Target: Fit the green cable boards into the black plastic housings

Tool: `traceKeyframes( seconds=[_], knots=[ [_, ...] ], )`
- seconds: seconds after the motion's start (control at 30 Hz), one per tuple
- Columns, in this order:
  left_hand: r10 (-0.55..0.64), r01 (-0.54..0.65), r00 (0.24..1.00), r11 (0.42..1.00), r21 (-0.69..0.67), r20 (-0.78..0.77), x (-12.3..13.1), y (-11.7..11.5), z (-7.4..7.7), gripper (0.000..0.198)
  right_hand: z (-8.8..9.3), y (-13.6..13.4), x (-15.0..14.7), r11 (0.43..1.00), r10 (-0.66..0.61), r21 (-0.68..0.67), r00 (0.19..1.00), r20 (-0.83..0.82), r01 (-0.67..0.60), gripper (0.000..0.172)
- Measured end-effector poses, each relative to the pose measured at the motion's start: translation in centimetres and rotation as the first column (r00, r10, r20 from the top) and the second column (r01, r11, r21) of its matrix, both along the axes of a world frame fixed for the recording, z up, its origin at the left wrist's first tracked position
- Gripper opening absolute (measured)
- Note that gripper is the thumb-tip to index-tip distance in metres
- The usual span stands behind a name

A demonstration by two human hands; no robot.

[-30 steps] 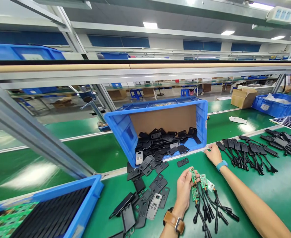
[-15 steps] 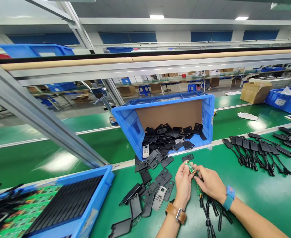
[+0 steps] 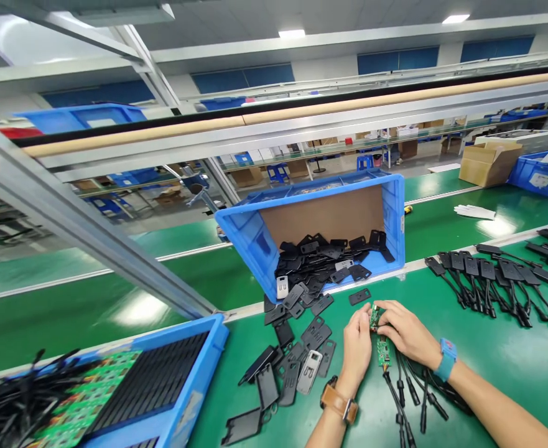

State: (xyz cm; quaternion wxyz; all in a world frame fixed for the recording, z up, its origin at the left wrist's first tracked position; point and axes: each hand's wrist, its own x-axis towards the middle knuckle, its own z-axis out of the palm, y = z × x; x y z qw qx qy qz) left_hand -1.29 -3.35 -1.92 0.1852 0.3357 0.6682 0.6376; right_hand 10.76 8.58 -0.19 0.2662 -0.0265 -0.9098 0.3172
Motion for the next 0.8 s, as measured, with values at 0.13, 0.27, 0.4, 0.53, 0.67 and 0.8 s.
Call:
traceKeyframes(
  seconds=[0.13,0.27,0.4,0.53,0.67,0.8],
  knots=[
    [0.197,-0.231,0.927,0.97,-0.072,-0.32,-1.4,-1.1,0.4,0.033,0.0,0.5,0.2,0.999,-0.039,0.018,0.999,-0.018,0.039,0.01],
    [0.183,-0.5,0.698,0.817,-0.288,-0.693,-2.9,-2.4,1.6,0.033,-0.4,1.1,0.2,0.996,-0.059,0.065,0.997,-0.04,0.061,0.01],
    [-0.001,-0.681,0.576,0.552,-0.481,-0.817,-3.2,-3.9,3.2,0.029,-0.9,1.3,0.3,0.993,-0.052,0.101,0.998,-0.044,0.057,0.012],
    [-0.096,-0.719,0.598,0.373,-0.586,-0.795,-3.2,-5.5,4.6,0.032,-1.3,1.4,0.2,0.99,-0.043,0.135,0.999,-0.031,0.047,0.013],
    [-0.09,-0.719,0.625,0.318,-0.617,-0.775,-4.1,-6.8,5.7,0.037,-1.8,1.6,0.2,0.989,-0.044,0.138,0.999,-0.032,0.048,0.012],
    [0.011,-0.779,0.603,0.225,-0.585,-0.798,-5.5,-8.2,6.7,0.038,-2.3,1.8,0.3,0.99,-0.046,0.132,0.999,-0.026,0.049,0.011]
  ],
)
